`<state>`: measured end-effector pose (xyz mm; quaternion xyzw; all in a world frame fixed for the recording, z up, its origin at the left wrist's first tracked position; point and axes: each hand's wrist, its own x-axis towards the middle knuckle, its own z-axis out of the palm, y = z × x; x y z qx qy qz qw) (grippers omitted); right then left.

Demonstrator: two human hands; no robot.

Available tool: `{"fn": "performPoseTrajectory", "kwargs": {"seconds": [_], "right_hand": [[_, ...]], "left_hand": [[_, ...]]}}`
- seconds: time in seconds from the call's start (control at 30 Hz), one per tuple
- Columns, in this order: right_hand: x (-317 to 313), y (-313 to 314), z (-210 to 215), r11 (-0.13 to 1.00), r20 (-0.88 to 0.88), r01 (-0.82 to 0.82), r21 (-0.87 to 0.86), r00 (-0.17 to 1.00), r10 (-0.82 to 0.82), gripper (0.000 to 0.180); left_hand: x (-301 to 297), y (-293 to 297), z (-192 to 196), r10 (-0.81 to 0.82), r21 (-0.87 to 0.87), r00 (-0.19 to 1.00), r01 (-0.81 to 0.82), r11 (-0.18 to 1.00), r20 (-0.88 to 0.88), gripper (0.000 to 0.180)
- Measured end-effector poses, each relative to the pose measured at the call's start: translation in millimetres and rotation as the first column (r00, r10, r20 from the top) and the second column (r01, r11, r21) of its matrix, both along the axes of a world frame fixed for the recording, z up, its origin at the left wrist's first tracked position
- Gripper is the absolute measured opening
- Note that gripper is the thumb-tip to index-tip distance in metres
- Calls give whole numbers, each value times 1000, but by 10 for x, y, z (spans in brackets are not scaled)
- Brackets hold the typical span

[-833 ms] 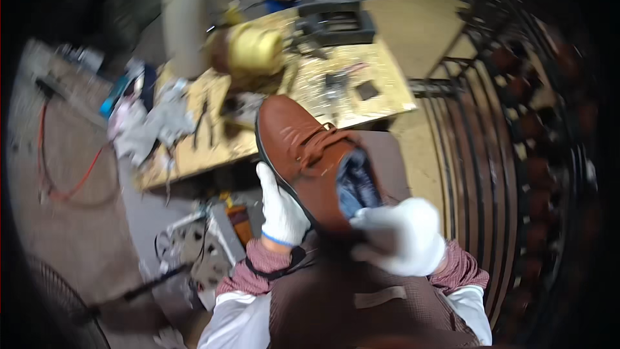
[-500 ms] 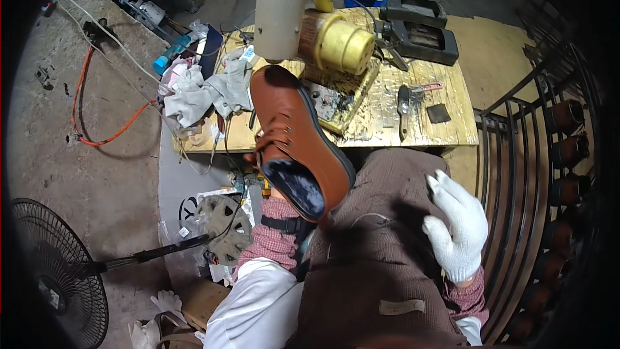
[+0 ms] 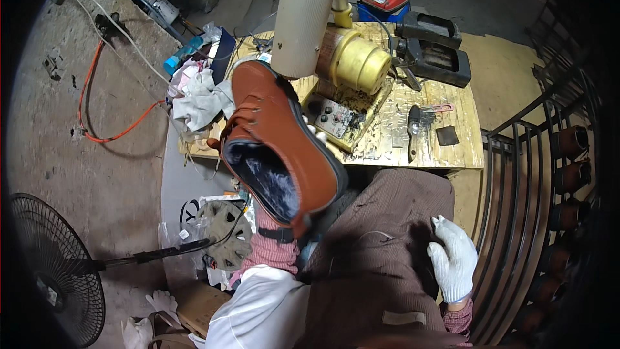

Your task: Finalizing and inspecting brown leather boots by trimming excess material and placing them on a storage rack.

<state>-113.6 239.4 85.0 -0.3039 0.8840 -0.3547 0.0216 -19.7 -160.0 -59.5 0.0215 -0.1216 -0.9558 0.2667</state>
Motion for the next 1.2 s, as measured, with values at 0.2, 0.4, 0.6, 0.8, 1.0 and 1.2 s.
{"fn": "performPoseTrajectory", "kwargs": {"seconds": [0.2, 0.4, 0.6, 0.8, 1.0, 1.2], "right_hand": [[-40, -127, -33, 997, 21, -63, -41, 998, 64, 33], [15, -89, -1, 996, 2, -87, -29, 996, 87, 32], [37, 65, -203, 1000, 37, -2, 8, 999, 2, 32], [-55, 66, -264, 999, 68, 36, -9, 997, -35, 30], [-154, -86, -249, 998, 23, -56, -22, 998, 56, 30], [-265, -363, -220, 971, -106, -235, -37, 967, 230, 33]], "left_hand": [[-275, 632, 972, 133, -313, 898, 6, 950, 420, 94], [-515, 411, 1059, 215, -352, 827, -21, 936, 520, 77], [-696, 285, 1184, 367, -471, 784, -109, 875, 500, 71], [-927, -42, 1359, 753, -676, 551, -402, 618, 360, 72], [-1190, -162, 1665, 724, -654, 612, -411, 635, 318, 106], [-1120, -220, 1514, 704, -581, 627, -451, 678, 334, 67]]}}
